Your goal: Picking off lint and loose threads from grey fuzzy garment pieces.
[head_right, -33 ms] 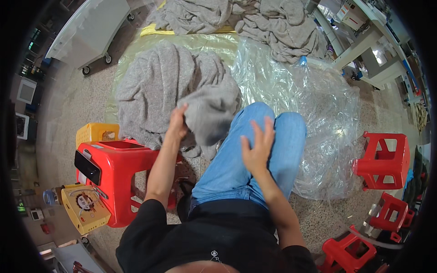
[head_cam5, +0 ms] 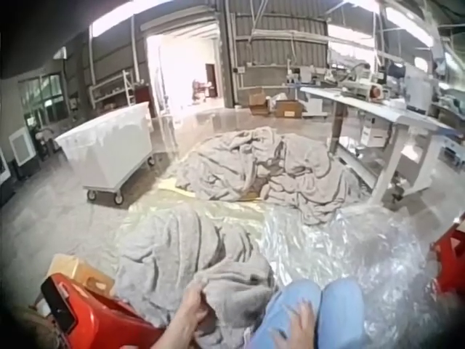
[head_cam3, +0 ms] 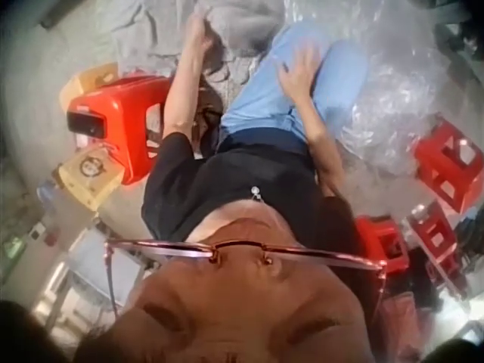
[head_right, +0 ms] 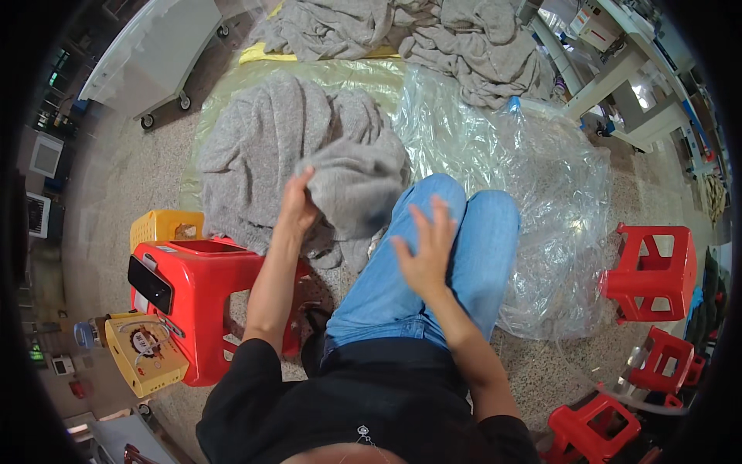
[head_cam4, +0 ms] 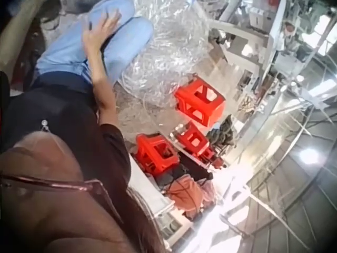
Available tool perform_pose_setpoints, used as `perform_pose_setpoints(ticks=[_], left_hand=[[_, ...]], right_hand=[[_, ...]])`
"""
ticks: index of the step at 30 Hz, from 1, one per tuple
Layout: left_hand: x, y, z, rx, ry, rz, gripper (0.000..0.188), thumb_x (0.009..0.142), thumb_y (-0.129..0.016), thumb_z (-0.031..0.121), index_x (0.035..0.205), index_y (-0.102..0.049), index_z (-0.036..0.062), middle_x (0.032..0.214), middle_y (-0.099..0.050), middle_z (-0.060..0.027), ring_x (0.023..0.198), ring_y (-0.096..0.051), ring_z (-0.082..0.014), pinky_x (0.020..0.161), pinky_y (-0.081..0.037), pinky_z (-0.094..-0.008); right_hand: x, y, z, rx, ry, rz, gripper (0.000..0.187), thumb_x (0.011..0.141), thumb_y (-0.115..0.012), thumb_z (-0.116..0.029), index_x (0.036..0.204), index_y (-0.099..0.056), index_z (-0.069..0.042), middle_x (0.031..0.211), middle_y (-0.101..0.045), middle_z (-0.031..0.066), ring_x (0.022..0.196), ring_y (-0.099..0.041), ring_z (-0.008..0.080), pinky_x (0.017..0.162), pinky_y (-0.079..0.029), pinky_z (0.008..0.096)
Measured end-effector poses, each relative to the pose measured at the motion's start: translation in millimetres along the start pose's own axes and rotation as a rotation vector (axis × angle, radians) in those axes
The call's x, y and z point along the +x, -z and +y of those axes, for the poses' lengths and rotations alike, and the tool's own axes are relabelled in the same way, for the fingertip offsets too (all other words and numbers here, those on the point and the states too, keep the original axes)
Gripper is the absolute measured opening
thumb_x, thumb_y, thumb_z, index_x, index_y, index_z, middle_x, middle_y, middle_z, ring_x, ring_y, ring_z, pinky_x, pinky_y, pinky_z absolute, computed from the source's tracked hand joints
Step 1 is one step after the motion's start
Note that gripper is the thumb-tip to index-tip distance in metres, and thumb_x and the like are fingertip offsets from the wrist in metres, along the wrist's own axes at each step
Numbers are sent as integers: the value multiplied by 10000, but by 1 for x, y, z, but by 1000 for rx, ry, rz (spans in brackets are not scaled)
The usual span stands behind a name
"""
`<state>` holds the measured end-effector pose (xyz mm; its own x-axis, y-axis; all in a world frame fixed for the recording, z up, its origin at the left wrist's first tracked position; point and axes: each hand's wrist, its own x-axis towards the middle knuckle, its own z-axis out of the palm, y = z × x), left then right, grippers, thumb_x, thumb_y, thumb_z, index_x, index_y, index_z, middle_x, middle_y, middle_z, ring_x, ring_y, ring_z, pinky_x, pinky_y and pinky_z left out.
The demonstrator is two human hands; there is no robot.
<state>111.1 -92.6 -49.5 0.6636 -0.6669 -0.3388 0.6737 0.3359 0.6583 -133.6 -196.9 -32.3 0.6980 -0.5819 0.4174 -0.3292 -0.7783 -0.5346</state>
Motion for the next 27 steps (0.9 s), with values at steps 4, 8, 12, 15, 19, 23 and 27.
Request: perform_pose_setpoints(ticks=[4,8,12,15,19,23,27], left_hand=[[-57,-97,66,156,-339,-239,249,916,-540,157,1118,-513,16,974,-633,-97,795,-650,-190,641,-559,-326],[-105,-185,123,146,-612,-437,165,903,-556,113,1044,-541,28,888,-636,-72,712,-652,-173,584,-550,-287],[-134,-237,205,98,-977,-470,136,903,-554,115,995,-568,15,858,-645,-81,708,-657,-175,595,-550,-287],[-152,-276,235,116,-1121,-580,127,921,-539,138,955,-568,18,823,-651,-92,690,-652,-168,619,-550,-269],[-191,-312,238,285,-1129,-619,139,941,-514,179,981,-541,49,855,-665,-110,719,-660,-191,746,-553,-293],[-166,-289,193,629,-926,-482,274,899,-572,160,1068,-518,-49,944,-639,-128,767,-659,-192,632,-564,-299],[-77,-199,66,444,-419,-192,568,851,-643,309,1168,-403,-97,990,-580,-161,841,-621,-192,692,-548,-292]], right_hand=[[33,-27,-49,177,-25,-2,791,771,-717,-185,1418,-286,-39,1448,-301,197,1354,-265,344,1088,-181,506],[83,-67,-2,698,135,56,657,835,-665,-145,1376,-332,22,1346,-454,150,1200,-475,202,965,-398,363],[124,78,-79,1047,-204,-116,236,847,-552,9,1077,-605,11,994,-646,34,884,-571,91,795,-463,228],[127,210,-115,1231,39,-31,298,800,-610,-26,1091,-612,37,1026,-644,101,957,-605,179,875,-473,316],[111,317,-102,362,640,758,310,880,-548,-197,1076,-611,36,1008,-627,154,966,-598,215,872,-478,326],[137,337,-98,730,187,166,305,883,-546,-221,1044,-638,21,963,-659,136,871,-629,186,825,-501,286],[186,258,-19,523,136,-66,240,810,-673,-215,986,-673,-52,912,-679,37,857,-613,121,765,-486,279]])
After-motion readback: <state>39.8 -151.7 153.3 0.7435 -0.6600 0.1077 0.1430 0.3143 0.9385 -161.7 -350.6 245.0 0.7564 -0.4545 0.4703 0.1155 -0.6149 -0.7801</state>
